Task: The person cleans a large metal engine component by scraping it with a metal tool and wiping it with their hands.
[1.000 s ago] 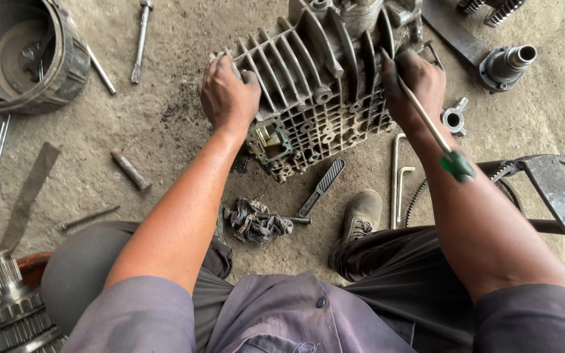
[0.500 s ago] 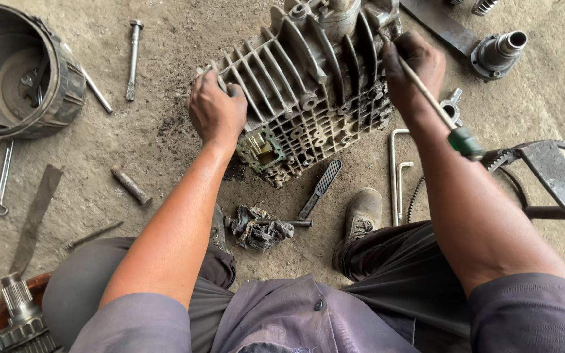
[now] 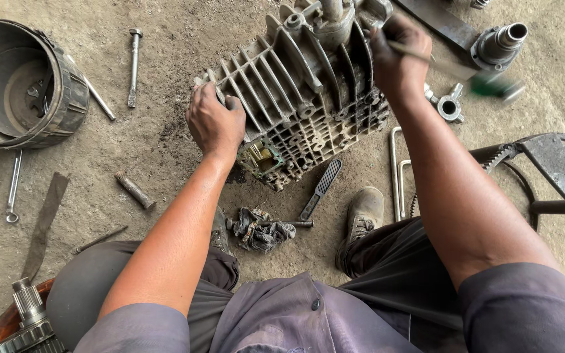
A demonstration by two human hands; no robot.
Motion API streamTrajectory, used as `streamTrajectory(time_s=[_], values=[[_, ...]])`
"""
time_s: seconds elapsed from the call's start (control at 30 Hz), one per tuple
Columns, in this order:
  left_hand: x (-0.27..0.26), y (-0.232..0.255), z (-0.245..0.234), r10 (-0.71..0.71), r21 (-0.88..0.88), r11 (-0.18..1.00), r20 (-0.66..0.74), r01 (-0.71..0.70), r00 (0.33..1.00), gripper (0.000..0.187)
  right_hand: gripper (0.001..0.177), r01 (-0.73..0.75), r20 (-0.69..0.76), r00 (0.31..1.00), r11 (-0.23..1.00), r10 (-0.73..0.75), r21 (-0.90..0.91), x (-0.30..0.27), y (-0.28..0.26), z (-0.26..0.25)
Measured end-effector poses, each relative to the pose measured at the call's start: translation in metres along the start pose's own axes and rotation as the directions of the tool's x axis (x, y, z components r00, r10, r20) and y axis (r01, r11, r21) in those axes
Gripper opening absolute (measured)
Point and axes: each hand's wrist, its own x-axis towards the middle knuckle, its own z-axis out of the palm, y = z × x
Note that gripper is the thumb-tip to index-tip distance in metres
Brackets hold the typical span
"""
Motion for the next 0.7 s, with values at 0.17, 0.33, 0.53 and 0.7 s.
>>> streamTrajectory(time_s=[0.17,0.33,0.53,0.7], values=[[0.003,0.005,-0.010,-0.099,-0.023,0.994,0.136,0.103,0.986,0.032,0.021,-0.468,0.257,0.883,0.682,0.394,0.562,0.005,-0.004,-0.017],[0.001,-0.003,0.000,0.008,-0.009,1.000,0.003,-0.008,1.000,0.033,0.009,-0.465,0.323,0.873,0.822,0.364,0.329,0.009,-0.026,-0.054],[0.011,-0.007,0.003,-0.108,-0.062,0.992,0.056,0.111,0.993,0.023,0.011,-0.282,0.259,0.952,0.804,0.166,0.523,0.009,-0.044,-0.098],[0.019,0.000,-0.007,-0.131,0.072,0.989,-0.029,0.132,0.991,0.024,0.012,-0.349,0.183,0.936,0.724,0.301,0.595,0.003,-0.020,-0.094]])
